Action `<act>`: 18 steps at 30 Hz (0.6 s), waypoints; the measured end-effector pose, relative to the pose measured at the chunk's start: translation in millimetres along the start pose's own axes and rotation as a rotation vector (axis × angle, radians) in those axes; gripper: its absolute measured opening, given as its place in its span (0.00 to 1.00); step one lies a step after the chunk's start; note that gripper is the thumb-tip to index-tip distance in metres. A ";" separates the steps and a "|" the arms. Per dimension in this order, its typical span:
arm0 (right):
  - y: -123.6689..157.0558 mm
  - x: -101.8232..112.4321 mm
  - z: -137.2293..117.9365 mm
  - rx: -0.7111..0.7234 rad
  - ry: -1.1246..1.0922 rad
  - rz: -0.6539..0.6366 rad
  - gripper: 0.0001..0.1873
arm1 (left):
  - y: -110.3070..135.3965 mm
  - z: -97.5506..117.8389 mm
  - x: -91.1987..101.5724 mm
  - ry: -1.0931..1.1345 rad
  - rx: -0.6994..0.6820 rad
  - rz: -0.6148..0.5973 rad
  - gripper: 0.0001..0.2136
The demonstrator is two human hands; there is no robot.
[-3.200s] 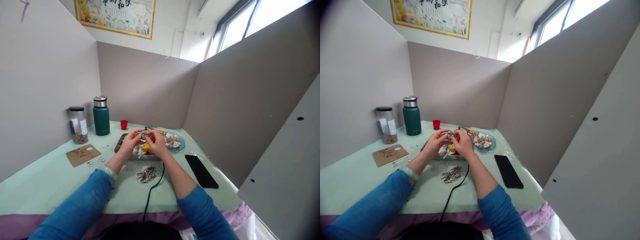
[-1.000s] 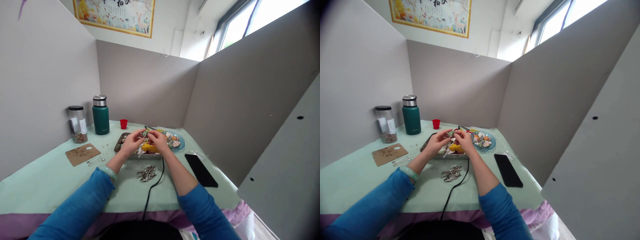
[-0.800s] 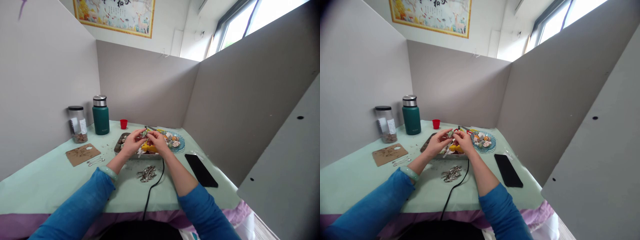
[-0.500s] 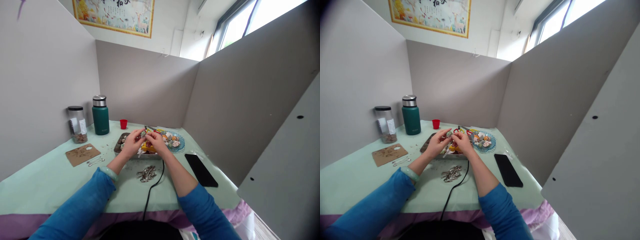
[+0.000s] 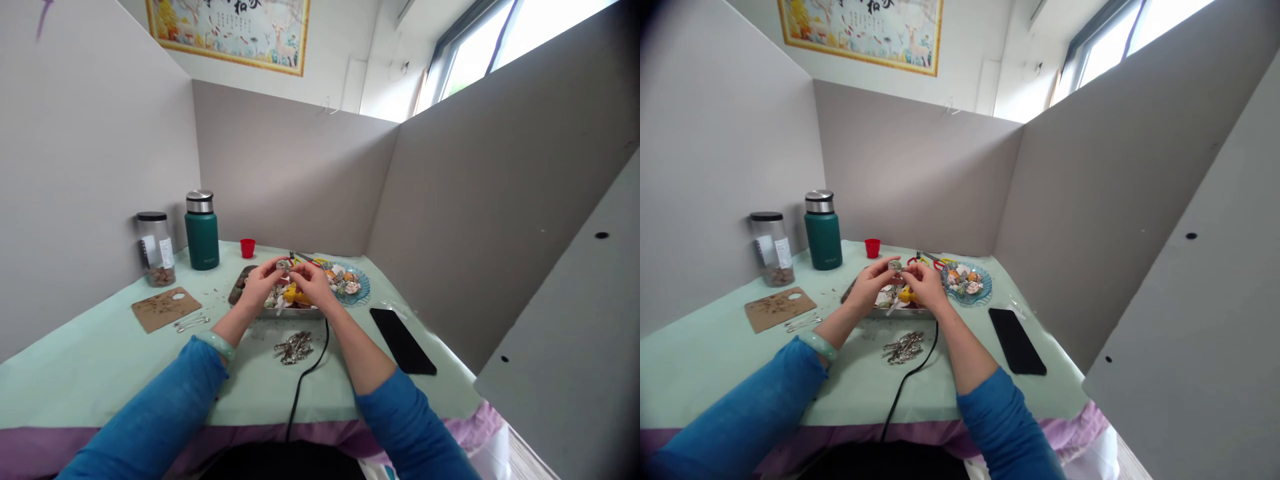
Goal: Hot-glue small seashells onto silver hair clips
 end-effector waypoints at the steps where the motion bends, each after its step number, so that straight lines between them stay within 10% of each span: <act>1: 0.0 0.7 -0.8 0.020 0.000 0.005 0.11 | -0.1 -1.3 0.2 0.042 0.006 0.003 0.21; 18: 4.0 0.3 -9.2 0.139 0.264 0.042 0.13 | -0.3 -7.8 -3.6 0.164 0.058 -0.048 0.20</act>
Point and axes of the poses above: each hand's wrist, its own y-axis away from the middle knuckle, its own x-axis out of the back of the hand, z = x × y, the point moved 7 cm from there along -y, towards the middle knuckle, and after that the axes turned 11 degrees about -z, right-handed, at the moved point
